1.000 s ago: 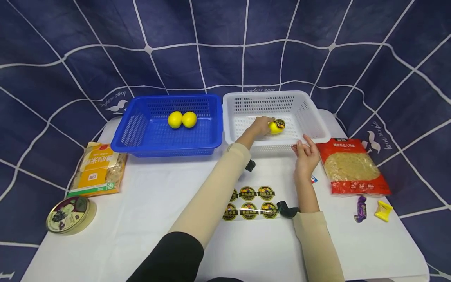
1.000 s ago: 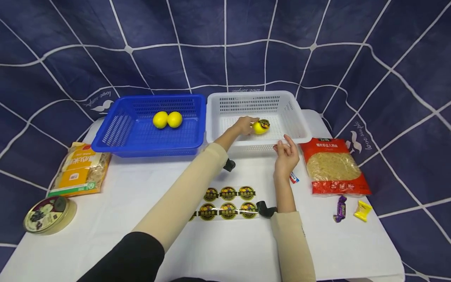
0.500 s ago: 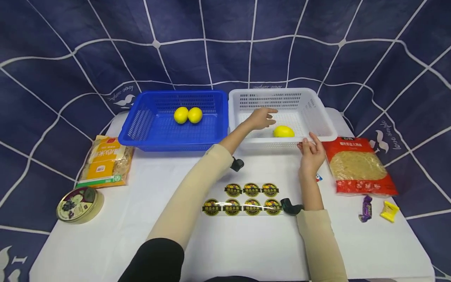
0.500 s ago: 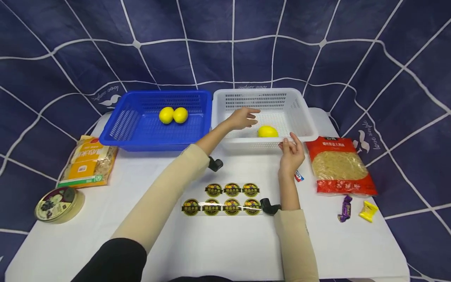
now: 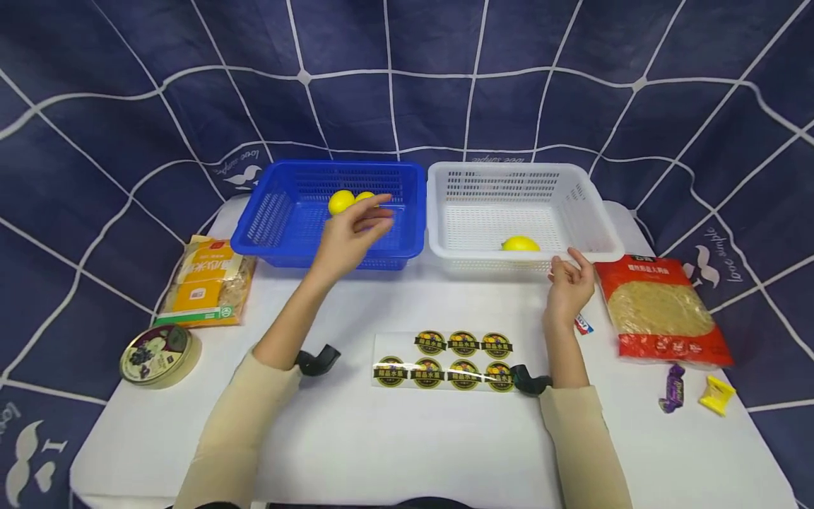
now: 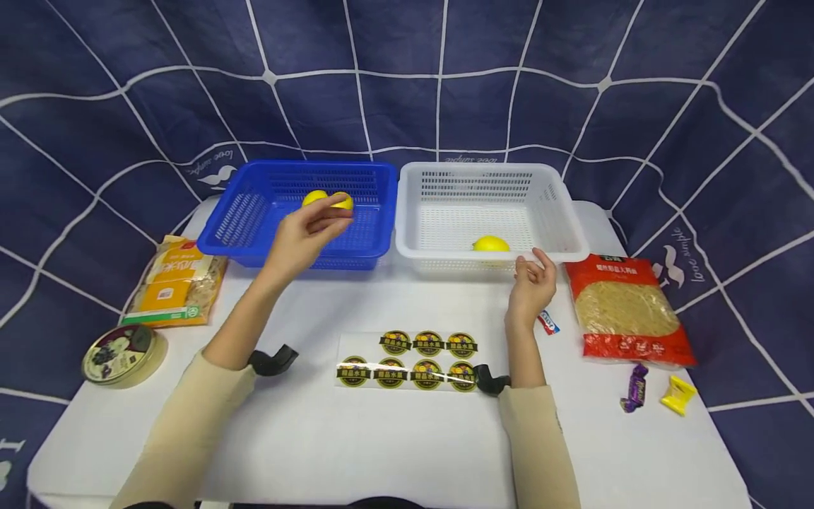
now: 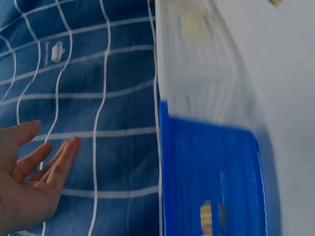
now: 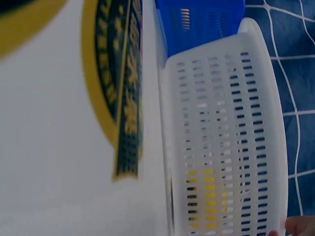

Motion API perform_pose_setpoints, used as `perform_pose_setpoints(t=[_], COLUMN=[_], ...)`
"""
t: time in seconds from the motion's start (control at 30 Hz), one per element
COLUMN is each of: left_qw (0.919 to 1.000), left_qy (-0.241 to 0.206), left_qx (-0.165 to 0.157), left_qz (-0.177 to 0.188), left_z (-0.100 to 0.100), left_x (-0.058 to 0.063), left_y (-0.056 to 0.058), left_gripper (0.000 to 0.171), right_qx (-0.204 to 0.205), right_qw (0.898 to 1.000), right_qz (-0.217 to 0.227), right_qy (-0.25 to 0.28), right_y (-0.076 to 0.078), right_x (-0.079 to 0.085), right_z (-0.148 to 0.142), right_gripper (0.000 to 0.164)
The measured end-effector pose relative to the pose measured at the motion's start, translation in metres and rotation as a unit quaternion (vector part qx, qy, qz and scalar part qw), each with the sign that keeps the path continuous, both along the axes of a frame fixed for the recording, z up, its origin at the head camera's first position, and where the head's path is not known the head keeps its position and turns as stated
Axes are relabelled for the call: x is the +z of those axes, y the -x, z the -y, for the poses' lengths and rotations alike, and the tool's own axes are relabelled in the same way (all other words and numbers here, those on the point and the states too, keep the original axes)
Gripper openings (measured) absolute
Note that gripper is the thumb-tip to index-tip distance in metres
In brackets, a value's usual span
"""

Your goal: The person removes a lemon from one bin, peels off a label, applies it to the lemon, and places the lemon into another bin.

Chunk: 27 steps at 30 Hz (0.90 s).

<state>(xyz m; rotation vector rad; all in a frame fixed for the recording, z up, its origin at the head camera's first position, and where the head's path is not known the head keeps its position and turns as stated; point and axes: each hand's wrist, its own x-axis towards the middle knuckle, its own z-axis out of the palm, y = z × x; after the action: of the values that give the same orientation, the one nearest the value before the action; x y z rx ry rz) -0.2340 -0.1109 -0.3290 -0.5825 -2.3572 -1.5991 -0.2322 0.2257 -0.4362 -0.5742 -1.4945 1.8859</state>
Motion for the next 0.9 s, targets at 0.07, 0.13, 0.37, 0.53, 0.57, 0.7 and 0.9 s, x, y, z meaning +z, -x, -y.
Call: perform_pose_setpoints(t=[0.07, 0.13, 0.37, 0.53, 0.57, 0.7, 0.9], left_qw=[0.9979, 0.9907, 0.9197, 0.8857, 0.8817, 0.8697, 0.8507], left_qy=[-0.013, -0.033, -0.176, -0.204, -0.210, -0.263, -0.394], left_qx=[0.060, 0.129, 0.350, 0.415, 0.419, 0.410, 0.345], left_qz=[-0.019, -0.029, -0.025, 0.038, 0.055, 0.082, 0.043], left_z=[0.025, 0.047, 0.089, 0.093, 0.092, 0.083, 0.070], left_x=[-0.004, -0.012, -0.051, -0.080, -0.084, -0.098, -0.106], left_y=[-0.013, -0.025, -0.047, -0.046, -0.045, -0.038, -0.020], left_gripper=[0.041, 0.042, 0.044, 0.049, 0.050, 0.050, 0.050], right_qx=[-0.022, -0.044, -0.042, 0.027, 0.044, 0.106, 0.192], right_qw=[0.999, 0.997, 0.987, 0.961, 0.956, 0.934, 0.888], right_qz=[0.014, 0.025, -0.051, -0.128, -0.138, -0.175, -0.223], right_qy=[-0.026, -0.052, -0.148, -0.244, -0.256, -0.293, -0.354], right_y=[-0.001, -0.003, -0.015, -0.021, -0.018, 0.002, 0.036], right_x=[0.001, 0.001, 0.022, 0.047, 0.048, 0.048, 0.073], right_z=[0.005, 0.011, 0.047, 0.088, 0.095, 0.121, 0.168], right_gripper=[0.029, 0.030, 0.028, 0.025, 0.025, 0.026, 0.031])
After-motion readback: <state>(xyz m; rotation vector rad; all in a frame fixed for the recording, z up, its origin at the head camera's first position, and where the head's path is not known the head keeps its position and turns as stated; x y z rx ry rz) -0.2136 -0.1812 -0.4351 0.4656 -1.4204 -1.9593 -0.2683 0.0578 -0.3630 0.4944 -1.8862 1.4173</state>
